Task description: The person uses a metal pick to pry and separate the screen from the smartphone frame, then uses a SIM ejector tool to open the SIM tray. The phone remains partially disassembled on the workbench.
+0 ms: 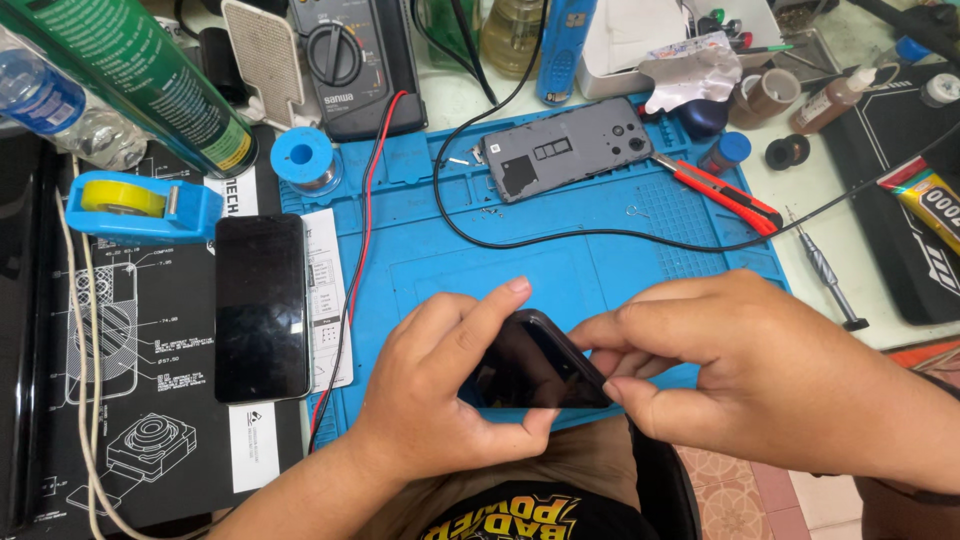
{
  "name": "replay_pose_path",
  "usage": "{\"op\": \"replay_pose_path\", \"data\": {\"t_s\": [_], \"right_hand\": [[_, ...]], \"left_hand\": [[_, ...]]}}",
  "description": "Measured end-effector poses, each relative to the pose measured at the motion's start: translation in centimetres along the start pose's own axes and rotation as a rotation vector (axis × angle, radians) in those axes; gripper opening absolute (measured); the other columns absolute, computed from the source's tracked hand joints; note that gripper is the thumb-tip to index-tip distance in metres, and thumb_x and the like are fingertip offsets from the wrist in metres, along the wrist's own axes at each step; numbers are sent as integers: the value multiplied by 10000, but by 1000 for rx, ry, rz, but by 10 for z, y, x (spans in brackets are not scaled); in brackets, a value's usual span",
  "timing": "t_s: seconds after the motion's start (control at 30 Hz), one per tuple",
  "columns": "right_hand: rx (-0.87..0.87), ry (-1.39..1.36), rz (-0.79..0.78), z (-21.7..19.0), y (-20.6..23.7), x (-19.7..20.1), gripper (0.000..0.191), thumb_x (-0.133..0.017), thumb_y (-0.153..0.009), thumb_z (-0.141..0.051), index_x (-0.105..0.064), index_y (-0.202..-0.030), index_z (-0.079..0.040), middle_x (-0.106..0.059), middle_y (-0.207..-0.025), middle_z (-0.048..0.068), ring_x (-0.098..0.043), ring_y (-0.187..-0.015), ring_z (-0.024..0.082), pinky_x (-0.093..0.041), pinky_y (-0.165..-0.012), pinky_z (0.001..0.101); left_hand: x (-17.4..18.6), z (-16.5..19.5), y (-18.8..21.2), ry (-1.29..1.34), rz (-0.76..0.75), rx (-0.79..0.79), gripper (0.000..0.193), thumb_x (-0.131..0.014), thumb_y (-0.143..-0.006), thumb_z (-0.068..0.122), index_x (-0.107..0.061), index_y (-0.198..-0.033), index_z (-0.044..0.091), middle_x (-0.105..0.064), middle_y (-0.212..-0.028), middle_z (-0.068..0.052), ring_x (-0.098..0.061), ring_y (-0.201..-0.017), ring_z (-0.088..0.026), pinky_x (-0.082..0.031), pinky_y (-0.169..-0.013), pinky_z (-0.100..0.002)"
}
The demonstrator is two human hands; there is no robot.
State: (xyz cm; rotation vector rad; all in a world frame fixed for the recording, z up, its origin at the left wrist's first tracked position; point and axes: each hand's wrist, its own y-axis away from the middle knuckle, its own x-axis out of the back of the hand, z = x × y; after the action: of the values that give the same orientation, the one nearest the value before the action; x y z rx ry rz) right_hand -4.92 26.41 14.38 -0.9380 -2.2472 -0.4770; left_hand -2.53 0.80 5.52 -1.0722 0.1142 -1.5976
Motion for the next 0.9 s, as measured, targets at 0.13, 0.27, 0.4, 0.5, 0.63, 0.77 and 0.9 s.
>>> {"op": "replay_pose_path", "data": {"t_s": [0.13, 0.27, 0.4, 0.5, 0.63, 0.77, 0.9], "right_hand": [[64, -36, 10, -4, -6, 2, 356, -738, -824, -165, -727, -1170, -79, -784, -881, 13, -772, -852, 153, -594, -710, 270], [121, -24, 61, -7, -5, -2, 420, -724, -793, -150, -715, -1208, -83, -783, -898, 33, -797, -834, 180, -626, -671, 265], [-9, 130, 69, -2, 4, -14, 377, -752, -792, -181, -731, -1164, -127, -763, -831, 20, -751, -713, 205, -577, -574, 290], [10, 133, 121, 2, 8, -22, 317, -741, -815, -177, -723, -1129, -132, -755, -842, 17, -754, -712, 194, -574, -575, 288], [26, 179, 89, 4, 10, -22, 347, -747, -818, -166, -730, -1162, -124, -744, -837, 30, -733, -709, 225, -568, -595, 314], [172, 176, 104, 5, 8, -18, 373, -709, -804, -130, -707, -1173, -75, -740, -849, 46, -720, -725, 258, -561, -614, 343], [150, 239, 48, 10, 3, -21, 320, -716, -809, -131, -720, -1122, -69, -722, -808, 71, -709, -711, 291, -551, -611, 381]], "left_hand": [[0, 1, 0, -33, -2, -106, 863, -901, -671, 325, -557, -1436, 125, -606, -987, -55, -631, -845, -243, -527, -723, -359], [-1, 0, -3, -29, -35, -124, 800, -886, -690, 308, -566, -1389, 85, -614, -968, -63, -607, -806, -251, -505, -678, -376], [-1, 0, -4, -77, -64, -158, 703, -860, -700, 273, -585, -1311, 58, -603, -922, -59, -596, -780, -260, -492, -660, -390], [-1, -1, -7, -99, -95, -198, 586, -845, -731, 240, -599, -1239, 82, -599, -922, -49, -602, -796, -252, -500, -693, -386], [-1, -4, -10, -126, -140, -242, 526, -835, -709, 239, -603, -1151, 76, -578, -898, -57, -589, -784, -262, -492, -686, -392], [0, -10, -12, -185, -160, -314, 491, -817, -722, 208, -607, -1146, 75, -555, -903, -53, -575, -796, -255, -486, -696, -391], [-6, -16, -13, -242, -158, -363, 406, -766, -782, 170, -612, -1142, 64, -535, -896, -54, -562, -794, -252, -483, -690, -385]]}}
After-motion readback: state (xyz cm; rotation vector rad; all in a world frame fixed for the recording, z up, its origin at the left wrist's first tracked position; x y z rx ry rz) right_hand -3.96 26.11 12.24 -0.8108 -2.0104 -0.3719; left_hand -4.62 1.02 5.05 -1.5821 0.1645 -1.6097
